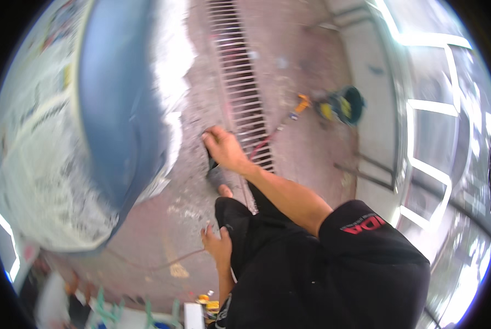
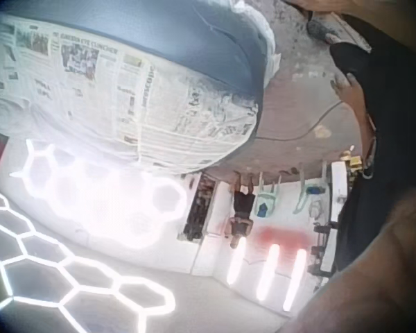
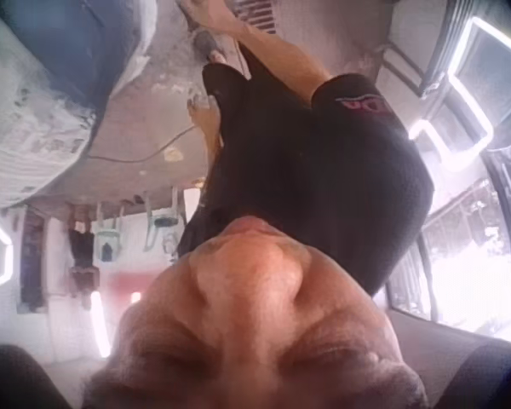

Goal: The person wipes a car bumper with a cloth, then uses a spray gun to apply paint to the surface. The bumper is partially masked with newspaper and plastic. The person moves around the bumper to reach different areas while spraying.

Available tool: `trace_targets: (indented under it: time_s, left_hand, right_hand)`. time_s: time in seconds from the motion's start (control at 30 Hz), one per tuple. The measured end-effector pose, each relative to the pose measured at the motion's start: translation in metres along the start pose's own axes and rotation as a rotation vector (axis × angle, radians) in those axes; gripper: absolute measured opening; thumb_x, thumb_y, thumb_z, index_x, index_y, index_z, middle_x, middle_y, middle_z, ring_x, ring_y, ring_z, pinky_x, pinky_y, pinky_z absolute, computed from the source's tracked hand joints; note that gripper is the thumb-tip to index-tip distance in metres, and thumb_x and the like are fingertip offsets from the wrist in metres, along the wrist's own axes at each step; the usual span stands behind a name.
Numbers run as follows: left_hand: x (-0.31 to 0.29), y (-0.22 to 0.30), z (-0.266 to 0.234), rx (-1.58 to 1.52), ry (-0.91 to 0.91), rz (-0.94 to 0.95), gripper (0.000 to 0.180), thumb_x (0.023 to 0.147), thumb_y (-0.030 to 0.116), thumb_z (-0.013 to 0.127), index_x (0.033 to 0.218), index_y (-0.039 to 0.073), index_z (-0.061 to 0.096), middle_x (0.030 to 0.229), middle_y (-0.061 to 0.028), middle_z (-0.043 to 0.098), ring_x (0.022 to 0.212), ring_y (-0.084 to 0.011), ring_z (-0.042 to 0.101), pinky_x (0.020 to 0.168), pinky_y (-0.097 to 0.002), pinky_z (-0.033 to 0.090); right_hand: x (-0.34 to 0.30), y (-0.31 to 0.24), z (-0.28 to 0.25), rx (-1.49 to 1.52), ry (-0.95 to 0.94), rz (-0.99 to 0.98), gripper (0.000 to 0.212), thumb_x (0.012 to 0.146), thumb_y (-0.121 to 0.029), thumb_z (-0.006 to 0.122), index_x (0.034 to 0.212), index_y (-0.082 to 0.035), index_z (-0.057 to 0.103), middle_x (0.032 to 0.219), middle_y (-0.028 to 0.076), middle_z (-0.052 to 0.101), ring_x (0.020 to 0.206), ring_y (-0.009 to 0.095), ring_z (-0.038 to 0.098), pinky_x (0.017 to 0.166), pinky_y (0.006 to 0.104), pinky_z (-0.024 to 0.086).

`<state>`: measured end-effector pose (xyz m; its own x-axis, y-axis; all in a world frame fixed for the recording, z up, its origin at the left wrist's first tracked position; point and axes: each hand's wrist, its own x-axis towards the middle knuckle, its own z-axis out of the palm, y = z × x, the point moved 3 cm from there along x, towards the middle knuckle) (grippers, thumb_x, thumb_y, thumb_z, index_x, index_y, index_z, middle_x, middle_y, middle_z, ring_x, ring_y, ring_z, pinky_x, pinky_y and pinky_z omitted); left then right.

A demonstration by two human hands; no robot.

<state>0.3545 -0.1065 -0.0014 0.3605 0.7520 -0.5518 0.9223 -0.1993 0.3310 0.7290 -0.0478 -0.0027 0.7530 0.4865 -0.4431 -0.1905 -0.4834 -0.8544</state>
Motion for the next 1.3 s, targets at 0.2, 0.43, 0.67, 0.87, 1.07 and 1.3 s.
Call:
trace_targets:
  time_s: [0.2,0.43,0.67,0.87,1.07,1.3]
  left_hand:
    - [0.038,-0.101,-0.01,-0.045,-0.297,-0.078,0.062,0.101,0.039,0.07,0.147,-0.002,0.063,0.157,-0.0278,0.057,0.144,-0.0427,0.057,0.117,-0.0486,0.048]
    - [0.099,-0.142,-0.065,0.05,-0.301,-0.116,0.042,0.1,0.027,0.068,0.126,-0.006,0.071,0.12,-0.02,0.075,0.11,-0.0311,0.07,0.099,-0.0438,0.054]
    - [0.157,-0.067,-0.02,-0.063,-0.268,-0.063,0.031,0.1,0.025,0.067,0.116,0.0,0.074,0.099,-0.0111,0.073,0.078,-0.0204,0.065,0.068,-0.0386,0.053]
    - [0.136,0.047,0.098,-0.158,-0.243,0.051,0.038,0.103,0.028,0.067,0.126,-0.001,0.072,0.108,-0.0135,0.075,0.092,-0.0247,0.07,0.083,-0.04,0.057]
    - [-0.048,0.129,0.216,0.22,-0.134,0.089,0.051,0.105,0.032,0.066,0.139,-0.006,0.066,0.142,-0.0285,0.067,0.129,-0.0394,0.066,0.11,-0.0448,0.051]
    - [-0.223,0.216,0.302,0.249,-0.131,-0.125,0.058,0.104,0.036,0.07,0.139,-0.009,0.064,0.136,-0.0324,0.065,0.124,-0.0452,0.064,0.109,-0.0493,0.051]
  right_hand:
    - [-0.083,0.11,-0.128,-0.134,0.419,0.155,0.035,0.102,-0.028,0.065,0.126,-0.003,0.069,0.113,0.029,0.078,0.111,0.049,0.074,0.098,0.053,0.058]
    - [-0.225,0.22,-0.254,0.18,0.819,0.643,0.039,0.098,-0.028,0.075,0.127,-0.002,0.069,0.114,0.02,0.077,0.107,0.03,0.074,0.095,0.0427,0.058]
    - [-0.273,0.317,-0.368,0.585,1.106,0.635,0.039,0.096,-0.029,0.077,0.126,-0.004,0.075,0.114,0.011,0.079,0.105,0.025,0.073,0.093,0.0395,0.057]
    - [-0.238,0.401,-0.53,0.705,1.141,0.668,0.03,0.104,-0.025,0.073,0.13,-0.011,0.068,0.115,0.005,0.073,0.103,0.02,0.07,0.083,0.0438,0.059]
    - [-0.136,0.461,-0.686,0.82,1.105,0.676,0.032,0.102,-0.029,0.073,0.126,-0.008,0.074,0.116,0.01,0.077,0.106,0.022,0.069,0.09,0.0402,0.057]
    - [-0.002,0.573,-0.813,0.397,1.068,0.558,0.04,0.104,-0.026,0.068,0.133,0.001,0.071,0.133,0.018,0.075,0.121,0.028,0.069,0.107,0.0418,0.053]
